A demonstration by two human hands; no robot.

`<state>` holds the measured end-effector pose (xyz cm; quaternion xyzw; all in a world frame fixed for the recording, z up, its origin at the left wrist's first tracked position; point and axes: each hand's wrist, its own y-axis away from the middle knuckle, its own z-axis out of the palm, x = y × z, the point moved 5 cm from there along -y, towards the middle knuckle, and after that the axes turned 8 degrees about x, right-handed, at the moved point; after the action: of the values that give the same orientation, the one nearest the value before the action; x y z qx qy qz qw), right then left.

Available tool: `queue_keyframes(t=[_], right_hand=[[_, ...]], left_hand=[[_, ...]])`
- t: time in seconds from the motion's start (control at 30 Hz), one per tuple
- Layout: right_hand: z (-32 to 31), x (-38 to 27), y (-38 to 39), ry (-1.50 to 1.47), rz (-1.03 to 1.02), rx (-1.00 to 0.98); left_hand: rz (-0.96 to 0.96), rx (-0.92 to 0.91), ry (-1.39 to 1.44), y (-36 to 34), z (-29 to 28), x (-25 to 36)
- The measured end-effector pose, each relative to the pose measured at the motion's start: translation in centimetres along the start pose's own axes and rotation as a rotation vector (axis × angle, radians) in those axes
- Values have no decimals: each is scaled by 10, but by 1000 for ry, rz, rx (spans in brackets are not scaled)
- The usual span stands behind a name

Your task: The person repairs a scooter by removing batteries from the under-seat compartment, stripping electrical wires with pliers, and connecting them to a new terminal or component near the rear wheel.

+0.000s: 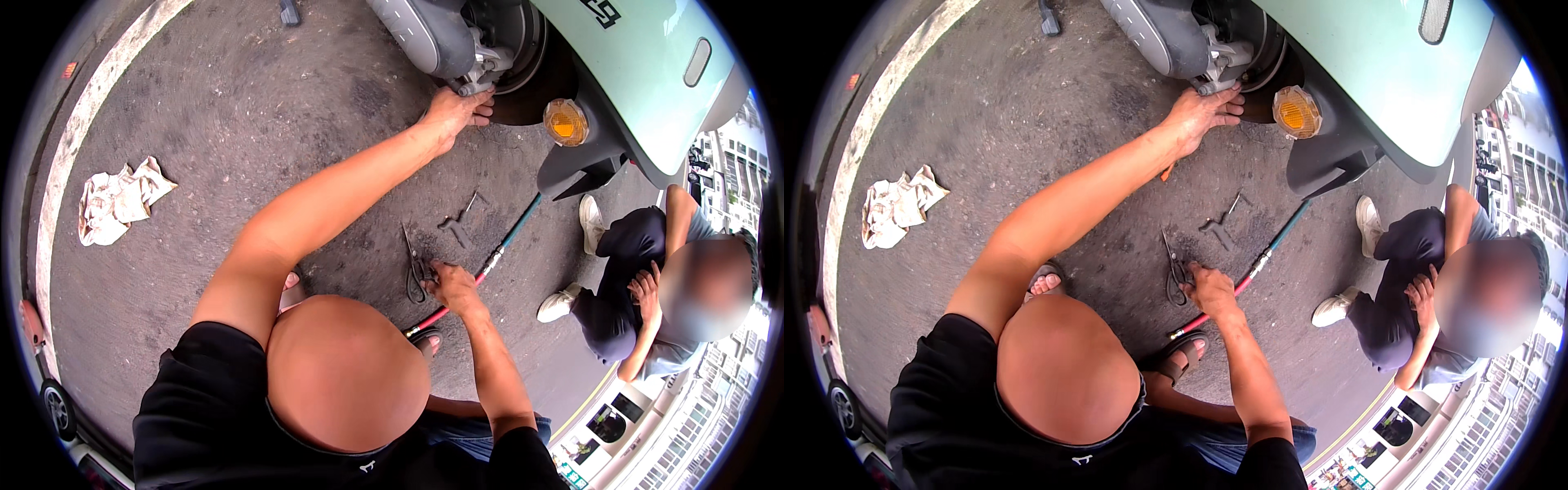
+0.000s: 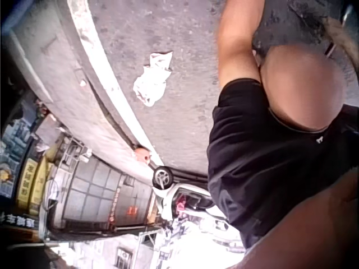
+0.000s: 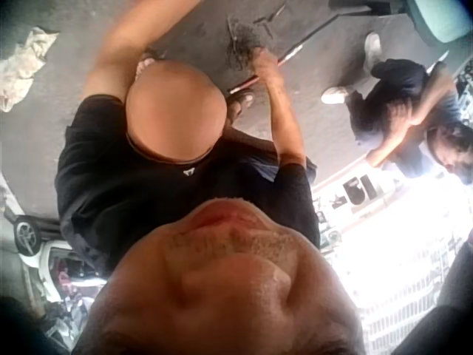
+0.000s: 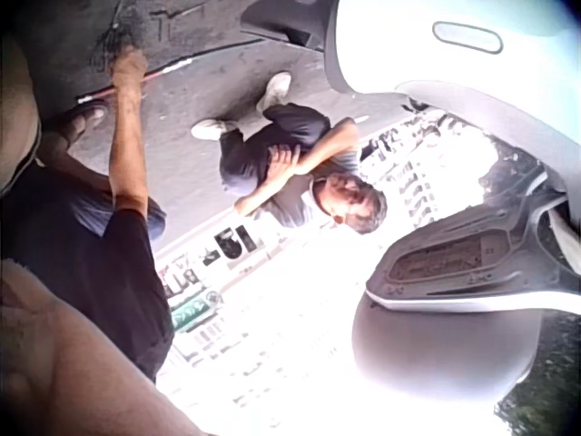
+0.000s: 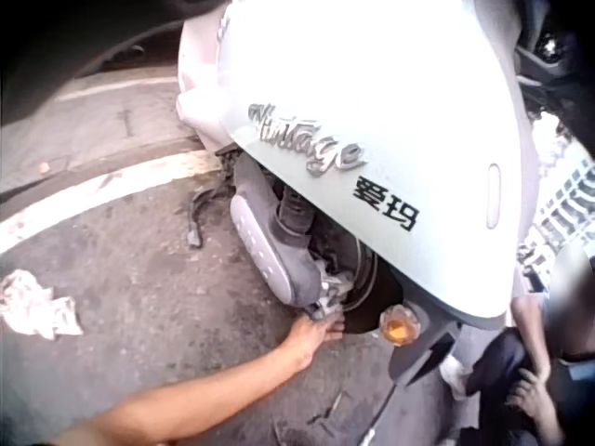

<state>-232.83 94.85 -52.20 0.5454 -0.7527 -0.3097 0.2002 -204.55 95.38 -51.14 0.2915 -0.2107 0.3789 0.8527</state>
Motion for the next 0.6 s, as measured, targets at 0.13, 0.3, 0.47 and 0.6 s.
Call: queue_keyframes(t=[0.13,0.3,0.47,0.6], right_hand=[[-71,17,-27,-747,151,456],[-172,18,-79,-631,271,1101],[-202,1,-89,-785,254,1330],[-211,4,-98,-812,71,1436]], left_hand=[[-28,207,98,-7,8,-10],[185,469,45,-10,22,-7],[256,585,34,-4,26,-2],[180,601,57,-19,16,-15]])
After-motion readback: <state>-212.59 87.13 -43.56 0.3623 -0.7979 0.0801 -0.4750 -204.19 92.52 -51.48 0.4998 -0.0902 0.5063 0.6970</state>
